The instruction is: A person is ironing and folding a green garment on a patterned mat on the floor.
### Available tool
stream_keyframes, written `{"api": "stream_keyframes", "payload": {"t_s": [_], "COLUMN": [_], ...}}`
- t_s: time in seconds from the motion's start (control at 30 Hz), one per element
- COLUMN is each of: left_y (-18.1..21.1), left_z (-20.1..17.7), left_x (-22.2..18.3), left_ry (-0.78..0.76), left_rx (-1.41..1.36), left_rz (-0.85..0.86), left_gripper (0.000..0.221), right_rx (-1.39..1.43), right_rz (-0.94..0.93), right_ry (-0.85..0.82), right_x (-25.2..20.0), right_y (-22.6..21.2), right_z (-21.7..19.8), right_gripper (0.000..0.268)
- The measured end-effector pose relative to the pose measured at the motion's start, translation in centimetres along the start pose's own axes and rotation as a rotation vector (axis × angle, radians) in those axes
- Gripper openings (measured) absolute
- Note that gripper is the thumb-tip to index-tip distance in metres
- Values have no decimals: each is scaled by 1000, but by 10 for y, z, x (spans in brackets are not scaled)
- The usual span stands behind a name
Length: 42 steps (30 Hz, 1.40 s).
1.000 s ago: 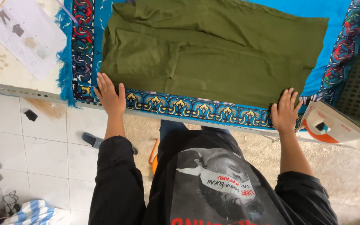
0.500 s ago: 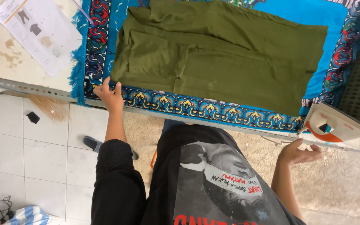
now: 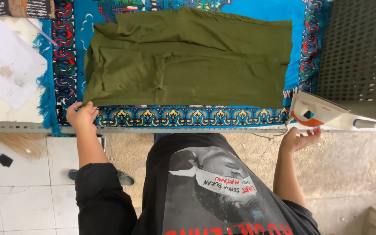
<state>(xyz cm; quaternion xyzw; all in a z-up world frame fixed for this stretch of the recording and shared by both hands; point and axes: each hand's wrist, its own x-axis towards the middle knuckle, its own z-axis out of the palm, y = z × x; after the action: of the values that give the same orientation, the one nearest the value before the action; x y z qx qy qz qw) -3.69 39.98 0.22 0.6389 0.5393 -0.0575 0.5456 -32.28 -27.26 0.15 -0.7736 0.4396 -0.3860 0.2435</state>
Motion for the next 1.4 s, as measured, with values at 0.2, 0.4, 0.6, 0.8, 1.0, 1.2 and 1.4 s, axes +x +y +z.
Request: {"api": "stream_keyframes", "payload": {"t_s": [0.2, 0.4, 0.6, 0.8, 1.0, 1.2, 1.4], "left_y": [-41, -55, -114, -150, -152, -146, -133], "left_z": [6, 37, 126, 168, 159, 133, 91], "left_x": [49, -50, -176, -201, -198, -178, -134], "left_ry": [-22, 413, -374, -724, -622, -496, -285], "left_rx": [-371, 542, 909, 1073, 1082, 1001, 1091], "left_rz": [2, 1083, 1715, 1698, 1642, 1529, 1390], "left_gripper": [67, 53, 59, 60, 68, 65, 65], "right_rx": [77, -1, 8, 80, 111, 383, -51], "right_rz": [247, 257, 348, 336, 254, -62, -350], "right_ry": [240, 270, 133, -160, -363, -264, 31], "right_x": [19, 56, 108, 171, 161, 165, 199], "right_y": [0, 41, 77, 98, 52, 106, 161], "right_z": [-16, -47, -61, -74, -82, -62, -57], "right_gripper": [55, 52, 93, 106, 87, 79, 45]}}
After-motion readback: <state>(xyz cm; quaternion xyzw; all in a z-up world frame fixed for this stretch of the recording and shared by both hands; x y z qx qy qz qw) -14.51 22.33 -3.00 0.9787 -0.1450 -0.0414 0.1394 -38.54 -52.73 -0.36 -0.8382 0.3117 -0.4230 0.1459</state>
